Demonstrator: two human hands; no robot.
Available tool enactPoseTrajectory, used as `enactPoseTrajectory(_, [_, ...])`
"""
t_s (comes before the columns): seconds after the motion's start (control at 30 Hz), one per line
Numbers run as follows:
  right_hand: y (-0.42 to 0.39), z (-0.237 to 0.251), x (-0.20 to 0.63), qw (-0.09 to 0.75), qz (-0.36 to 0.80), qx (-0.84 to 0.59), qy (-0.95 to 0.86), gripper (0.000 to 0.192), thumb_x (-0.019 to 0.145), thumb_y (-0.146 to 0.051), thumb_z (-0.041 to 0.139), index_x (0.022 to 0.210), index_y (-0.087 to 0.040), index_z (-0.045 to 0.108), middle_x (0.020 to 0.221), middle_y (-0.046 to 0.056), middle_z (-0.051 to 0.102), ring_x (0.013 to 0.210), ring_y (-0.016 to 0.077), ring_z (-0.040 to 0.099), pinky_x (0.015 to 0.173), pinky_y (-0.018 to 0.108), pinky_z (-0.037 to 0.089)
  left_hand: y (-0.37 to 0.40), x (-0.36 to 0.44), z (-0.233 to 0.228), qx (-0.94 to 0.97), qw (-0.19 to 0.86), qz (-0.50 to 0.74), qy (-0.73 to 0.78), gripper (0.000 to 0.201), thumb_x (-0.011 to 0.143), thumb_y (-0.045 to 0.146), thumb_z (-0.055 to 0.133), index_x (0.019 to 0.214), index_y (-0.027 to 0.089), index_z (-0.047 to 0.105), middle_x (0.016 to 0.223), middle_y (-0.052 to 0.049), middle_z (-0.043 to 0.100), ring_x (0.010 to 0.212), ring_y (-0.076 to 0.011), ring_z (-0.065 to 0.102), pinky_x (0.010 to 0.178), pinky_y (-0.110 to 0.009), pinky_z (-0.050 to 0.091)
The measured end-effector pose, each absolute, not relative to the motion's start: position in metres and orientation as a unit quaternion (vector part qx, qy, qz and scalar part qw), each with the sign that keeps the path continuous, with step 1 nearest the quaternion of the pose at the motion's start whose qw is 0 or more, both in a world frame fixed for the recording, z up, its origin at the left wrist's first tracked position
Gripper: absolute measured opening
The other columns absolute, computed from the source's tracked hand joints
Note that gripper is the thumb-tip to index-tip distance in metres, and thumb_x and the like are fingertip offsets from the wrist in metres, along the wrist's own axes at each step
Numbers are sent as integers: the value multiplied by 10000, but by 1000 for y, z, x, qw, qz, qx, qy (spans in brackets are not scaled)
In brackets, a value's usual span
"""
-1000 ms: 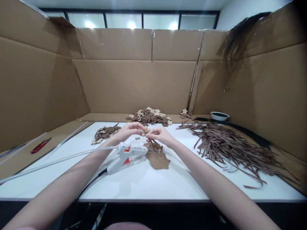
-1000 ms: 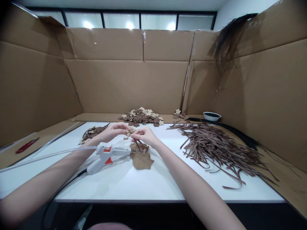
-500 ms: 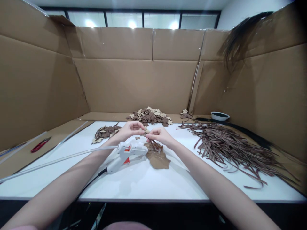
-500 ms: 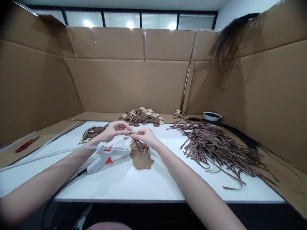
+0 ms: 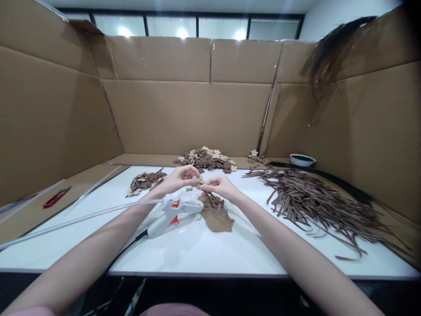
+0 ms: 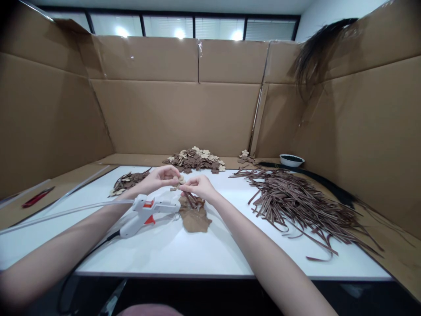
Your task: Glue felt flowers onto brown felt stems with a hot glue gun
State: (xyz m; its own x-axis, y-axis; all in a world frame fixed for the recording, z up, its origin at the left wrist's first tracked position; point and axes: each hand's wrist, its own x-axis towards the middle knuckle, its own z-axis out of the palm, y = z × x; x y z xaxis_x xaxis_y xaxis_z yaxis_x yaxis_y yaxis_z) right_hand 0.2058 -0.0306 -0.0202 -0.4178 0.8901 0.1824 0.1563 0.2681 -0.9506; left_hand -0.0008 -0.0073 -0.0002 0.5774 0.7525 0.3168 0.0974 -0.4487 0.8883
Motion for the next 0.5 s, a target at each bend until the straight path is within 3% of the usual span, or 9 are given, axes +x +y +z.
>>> enactPoseTrajectory(0.5, [-30,-25,205,374,456,-409,-696,370,637,-497,749,660,-130,715,685,69,717,576,154,584,548,251,419,-9,0,2,775,457,341,271,373,740,333,729,1003,147,542,778,-37,666,684,-146,619,634,-254,450])
